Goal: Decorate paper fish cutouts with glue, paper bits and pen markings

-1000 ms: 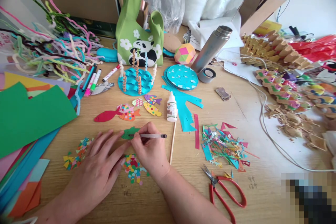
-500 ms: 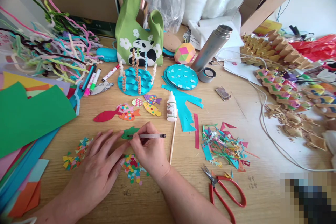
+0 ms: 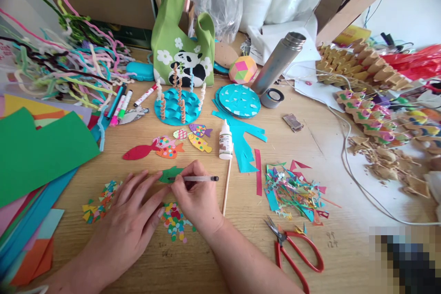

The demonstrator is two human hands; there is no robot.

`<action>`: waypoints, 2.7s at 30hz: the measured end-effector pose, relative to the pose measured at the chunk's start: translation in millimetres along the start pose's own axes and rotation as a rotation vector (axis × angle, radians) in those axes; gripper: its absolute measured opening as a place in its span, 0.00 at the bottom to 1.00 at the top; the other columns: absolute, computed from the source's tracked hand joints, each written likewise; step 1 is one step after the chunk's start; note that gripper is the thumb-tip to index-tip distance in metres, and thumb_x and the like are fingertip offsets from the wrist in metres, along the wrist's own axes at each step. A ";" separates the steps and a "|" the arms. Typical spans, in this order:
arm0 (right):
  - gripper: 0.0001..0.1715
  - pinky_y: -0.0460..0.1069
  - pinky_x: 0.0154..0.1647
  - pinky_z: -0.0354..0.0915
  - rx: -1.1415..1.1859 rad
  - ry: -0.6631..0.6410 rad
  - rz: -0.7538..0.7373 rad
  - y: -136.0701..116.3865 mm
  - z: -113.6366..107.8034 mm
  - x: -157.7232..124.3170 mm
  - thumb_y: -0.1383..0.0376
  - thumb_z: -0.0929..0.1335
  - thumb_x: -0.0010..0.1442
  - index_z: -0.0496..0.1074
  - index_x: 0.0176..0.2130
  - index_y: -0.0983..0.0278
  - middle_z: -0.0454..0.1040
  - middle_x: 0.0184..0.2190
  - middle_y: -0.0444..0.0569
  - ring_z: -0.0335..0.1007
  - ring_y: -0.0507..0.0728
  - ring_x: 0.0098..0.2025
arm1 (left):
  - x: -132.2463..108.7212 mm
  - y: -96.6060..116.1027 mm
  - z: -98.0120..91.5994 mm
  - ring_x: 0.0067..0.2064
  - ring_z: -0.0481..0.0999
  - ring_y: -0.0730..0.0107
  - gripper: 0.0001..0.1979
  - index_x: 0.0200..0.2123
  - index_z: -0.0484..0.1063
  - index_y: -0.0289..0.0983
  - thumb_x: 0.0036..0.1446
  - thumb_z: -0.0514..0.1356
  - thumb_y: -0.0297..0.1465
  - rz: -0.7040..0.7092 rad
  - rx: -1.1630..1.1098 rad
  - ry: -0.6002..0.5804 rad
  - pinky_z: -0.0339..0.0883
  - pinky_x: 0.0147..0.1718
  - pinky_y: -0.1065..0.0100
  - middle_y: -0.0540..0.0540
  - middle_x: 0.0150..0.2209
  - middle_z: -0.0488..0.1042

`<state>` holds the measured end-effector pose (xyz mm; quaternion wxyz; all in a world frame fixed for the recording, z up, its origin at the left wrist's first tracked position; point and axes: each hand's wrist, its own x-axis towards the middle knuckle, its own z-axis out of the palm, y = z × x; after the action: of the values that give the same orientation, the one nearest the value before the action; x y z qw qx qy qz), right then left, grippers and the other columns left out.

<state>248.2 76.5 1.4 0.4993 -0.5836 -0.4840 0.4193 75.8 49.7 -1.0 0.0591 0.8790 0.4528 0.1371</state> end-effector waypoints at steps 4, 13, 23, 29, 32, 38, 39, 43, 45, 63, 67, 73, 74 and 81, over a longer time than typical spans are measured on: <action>0.09 0.44 0.19 0.51 -0.001 0.001 -0.008 -0.2 -0.1 0.0 0.66 0.67 0.52 0.61 0.25 0.60 0.61 0.18 0.38 0.54 0.49 0.20 | 0.4 0.4 0.7 0.65 0.58 0.46 0.22 0.60 0.67 0.41 0.64 0.55 0.28 0.001 -0.006 0.000 0.57 0.63 0.38 0.39 0.63 0.63; 0.09 0.44 0.19 0.52 0.018 -0.021 0.008 -2.4 -0.5 0.2 0.66 0.67 0.52 0.61 0.25 0.60 0.62 0.18 0.38 0.55 0.49 0.20 | 0.9 0.3 0.1 0.65 0.57 0.45 0.23 0.61 0.65 0.41 0.63 0.55 0.27 0.009 -0.001 -0.005 0.56 0.63 0.38 0.39 0.64 0.62; 0.09 0.44 0.19 0.52 0.034 -0.029 0.006 -1.9 -0.4 0.1 0.67 0.67 0.52 0.61 0.25 0.60 0.61 0.18 0.38 0.55 0.49 0.19 | 1.4 1.5 0.3 0.65 0.58 0.46 0.20 0.59 0.68 0.42 0.65 0.54 0.30 -0.014 -0.034 0.020 0.57 0.63 0.38 0.40 0.63 0.64; 0.09 0.44 0.19 0.50 0.019 -0.015 -0.004 -0.6 -0.4 -0.7 0.67 0.67 0.52 0.61 0.24 0.60 0.61 0.18 0.38 0.54 0.49 0.19 | 0.4 2.1 0.2 0.65 0.57 0.46 0.20 0.60 0.67 0.41 0.65 0.54 0.29 -0.012 -0.022 0.010 0.56 0.63 0.38 0.39 0.63 0.63; 0.09 0.44 0.19 0.51 0.004 -0.013 -0.014 -0.6 -0.9 -0.6 0.67 0.67 0.51 0.61 0.24 0.60 0.61 0.18 0.38 0.54 0.49 0.19 | 1.0 2.2 0.0 0.65 0.57 0.46 0.20 0.59 0.68 0.41 0.66 0.53 0.29 -0.016 -0.026 0.014 0.56 0.63 0.38 0.39 0.63 0.63; 0.09 0.44 0.19 0.51 0.015 -0.014 -0.006 -1.9 -0.5 -0.3 0.67 0.67 0.51 0.61 0.24 0.60 0.61 0.17 0.38 0.54 0.49 0.19 | 2.1 1.1 0.4 0.65 0.57 0.46 0.20 0.60 0.67 0.40 0.66 0.54 0.29 0.001 -0.006 0.007 0.57 0.63 0.38 0.39 0.63 0.63; 0.09 0.44 0.18 0.51 0.020 -0.018 -0.003 -2.1 -0.5 -0.4 0.67 0.67 0.51 0.61 0.24 0.60 0.61 0.17 0.38 0.54 0.49 0.19 | 1.9 0.9 0.5 0.65 0.57 0.46 0.20 0.61 0.67 0.41 0.66 0.54 0.29 0.000 -0.006 0.007 0.57 0.63 0.38 0.39 0.63 0.63; 0.09 0.44 0.18 0.51 0.036 -0.039 0.011 -2.9 -0.9 -0.8 0.67 0.67 0.51 0.61 0.24 0.60 0.61 0.17 0.37 0.54 0.49 0.18 | 0.8 0.4 0.6 0.65 0.57 0.46 0.21 0.61 0.66 0.41 0.66 0.54 0.29 0.007 0.000 0.002 0.57 0.63 0.38 0.39 0.63 0.63; 0.09 0.44 0.18 0.51 0.036 -0.044 0.009 -3.0 -1.2 -0.8 0.67 0.67 0.51 0.61 0.24 0.60 0.61 0.17 0.38 0.54 0.49 0.18 | 0.5 0.7 0.3 0.66 0.57 0.46 0.21 0.61 0.66 0.41 0.66 0.54 0.29 0.002 0.005 0.001 0.56 0.63 0.38 0.39 0.63 0.62; 0.10 0.45 0.20 0.54 0.091 0.010 0.038 6.5 -0.1 -2.1 0.63 0.68 0.60 0.63 0.29 0.60 0.64 0.22 0.39 0.57 0.49 0.20 | 1.9 3.0 0.3 0.65 0.60 0.47 0.19 0.59 0.69 0.43 0.67 0.53 0.32 -0.036 -0.047 0.034 0.56 0.63 0.39 0.41 0.63 0.66; 0.10 0.45 0.21 0.55 0.056 0.013 0.022 8.6 0.4 -1.4 0.63 0.68 0.61 0.63 0.29 0.60 0.65 0.22 0.40 0.58 0.50 0.22 | 1.8 3.1 0.1 0.65 0.60 0.47 0.19 0.59 0.70 0.44 0.67 0.53 0.32 -0.044 -0.050 0.037 0.57 0.63 0.39 0.41 0.62 0.66; 0.11 0.45 0.21 0.54 0.032 0.010 0.026 8.6 0.0 -1.2 0.63 0.68 0.60 0.63 0.29 0.60 0.64 0.22 0.39 0.57 0.49 0.21 | 0.7 0.8 -1.7 0.65 0.58 0.47 0.21 0.61 0.67 0.42 0.65 0.54 0.28 -0.003 -0.010 -0.001 0.57 0.63 0.39 0.40 0.63 0.64; 0.11 0.45 0.21 0.54 0.029 0.011 0.026 8.3 0.0 -1.2 0.63 0.68 0.60 0.63 0.29 0.60 0.64 0.22 0.39 0.57 0.49 0.21 | 0.6 0.5 -2.0 0.65 0.58 0.47 0.21 0.61 0.67 0.42 0.65 0.54 0.28 -0.001 -0.011 -0.001 0.57 0.63 0.39 0.40 0.63 0.64; 0.10 0.45 0.21 0.55 0.023 0.006 0.027 8.5 -0.2 -2.3 0.64 0.68 0.60 0.64 0.29 0.61 0.65 0.22 0.39 0.59 0.49 0.22 | 1.5 1.5 -1.4 0.65 0.58 0.46 0.21 0.61 0.67 0.42 0.65 0.54 0.29 -0.008 -0.022 0.008 0.56 0.63 0.38 0.39 0.63 0.63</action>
<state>249.2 74.0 -7.0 0.5018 -0.5856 -0.4699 0.4295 77.5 50.0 1.1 0.0673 0.8759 0.4552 0.1454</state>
